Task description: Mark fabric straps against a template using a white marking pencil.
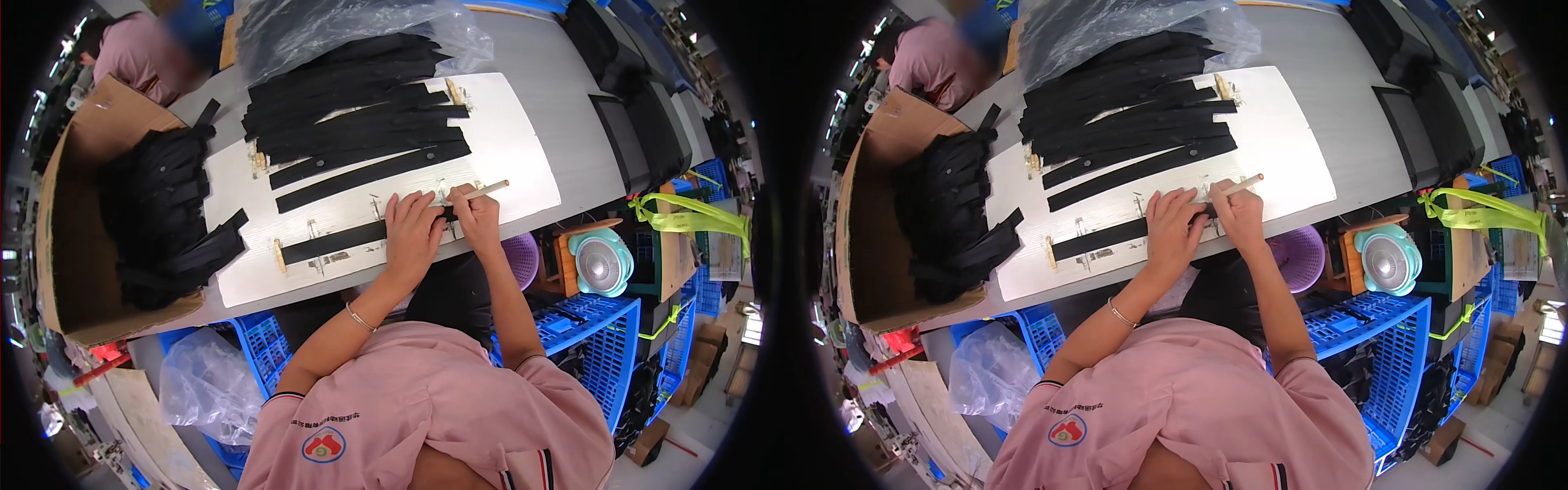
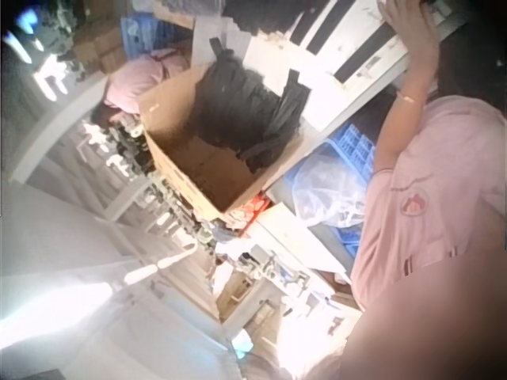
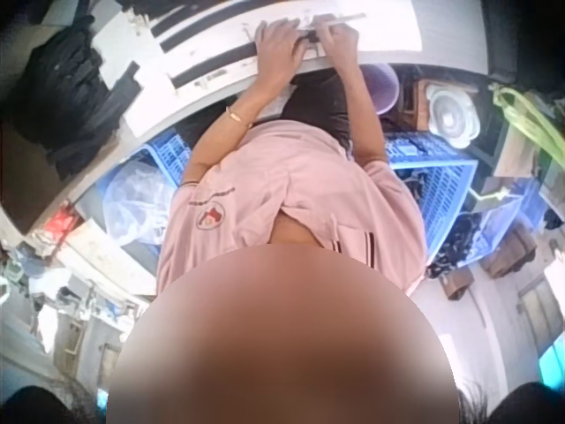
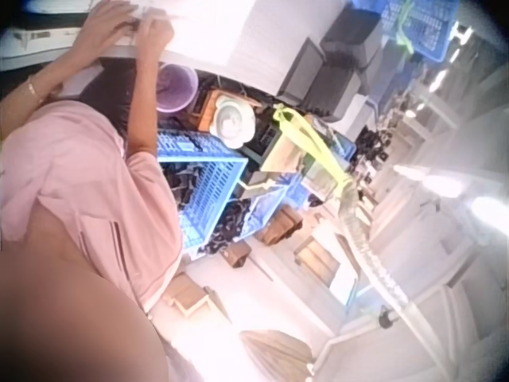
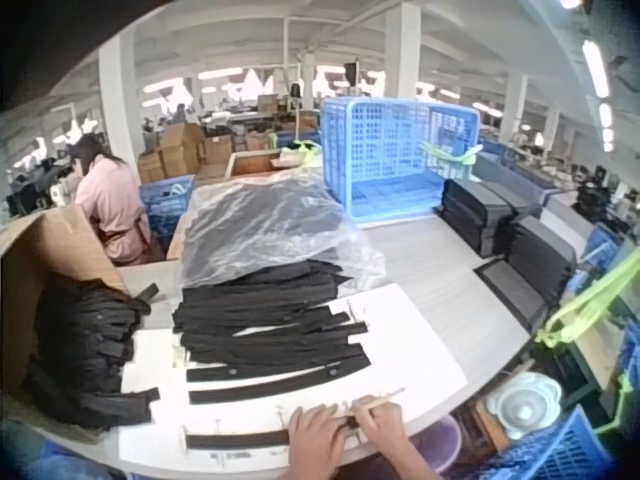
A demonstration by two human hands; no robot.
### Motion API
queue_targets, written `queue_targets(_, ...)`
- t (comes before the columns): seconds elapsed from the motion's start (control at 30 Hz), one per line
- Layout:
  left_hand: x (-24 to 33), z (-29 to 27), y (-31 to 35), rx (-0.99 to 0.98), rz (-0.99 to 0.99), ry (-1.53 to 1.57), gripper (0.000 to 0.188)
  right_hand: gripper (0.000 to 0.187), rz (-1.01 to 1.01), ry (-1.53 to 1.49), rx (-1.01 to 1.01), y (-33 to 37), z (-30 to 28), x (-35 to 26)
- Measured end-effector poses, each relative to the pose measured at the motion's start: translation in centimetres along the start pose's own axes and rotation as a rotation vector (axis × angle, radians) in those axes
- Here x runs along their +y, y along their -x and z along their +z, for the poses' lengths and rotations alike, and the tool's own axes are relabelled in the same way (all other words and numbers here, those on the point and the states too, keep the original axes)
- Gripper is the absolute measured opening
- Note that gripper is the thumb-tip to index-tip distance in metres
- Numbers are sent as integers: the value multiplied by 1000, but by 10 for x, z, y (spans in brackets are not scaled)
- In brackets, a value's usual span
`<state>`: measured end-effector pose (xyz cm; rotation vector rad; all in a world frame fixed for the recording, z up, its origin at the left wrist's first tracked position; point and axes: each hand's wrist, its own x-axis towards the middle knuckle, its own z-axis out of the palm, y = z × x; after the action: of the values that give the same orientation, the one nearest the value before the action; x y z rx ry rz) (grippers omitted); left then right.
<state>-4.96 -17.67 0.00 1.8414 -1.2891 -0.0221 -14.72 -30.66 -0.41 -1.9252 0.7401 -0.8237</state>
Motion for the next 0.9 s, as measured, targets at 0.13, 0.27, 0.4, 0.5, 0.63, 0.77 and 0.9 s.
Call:
queue_targets(0.13, 1, 1, 0, 5, -21, -1, 17, 21, -22, 31, 14, 0, 0, -4)
queue_targets(0.27, 3, 2, -1, 1, -29, -15, 18, 22, 40, -88, 40, 5, -4, -5)
queue_targets(0.4, 4, 1, -1, 19, -26, -25, 18, 23, -3, -69, -45, 4, -8, 0)
queue_targets(0.5, 3, 4, -1, 33, -13, -24, 17, 24, -86, -21, -40, 2, -7, 1)
queue_targets(0.63, 1, 3, -1, 53, 0, -34, 17, 26, -144, 33, -44, 1, -4, -1)
queue_targets(0.77, -2, -1, 3, 47, -10, -29, 20, 26, -170, 33, -65, 1, -1, 2)
queue_targets(0.9, 8, -10, 16, -3, -25, -199, 36, 27, 67, -257, -16, 8, -8, -2)
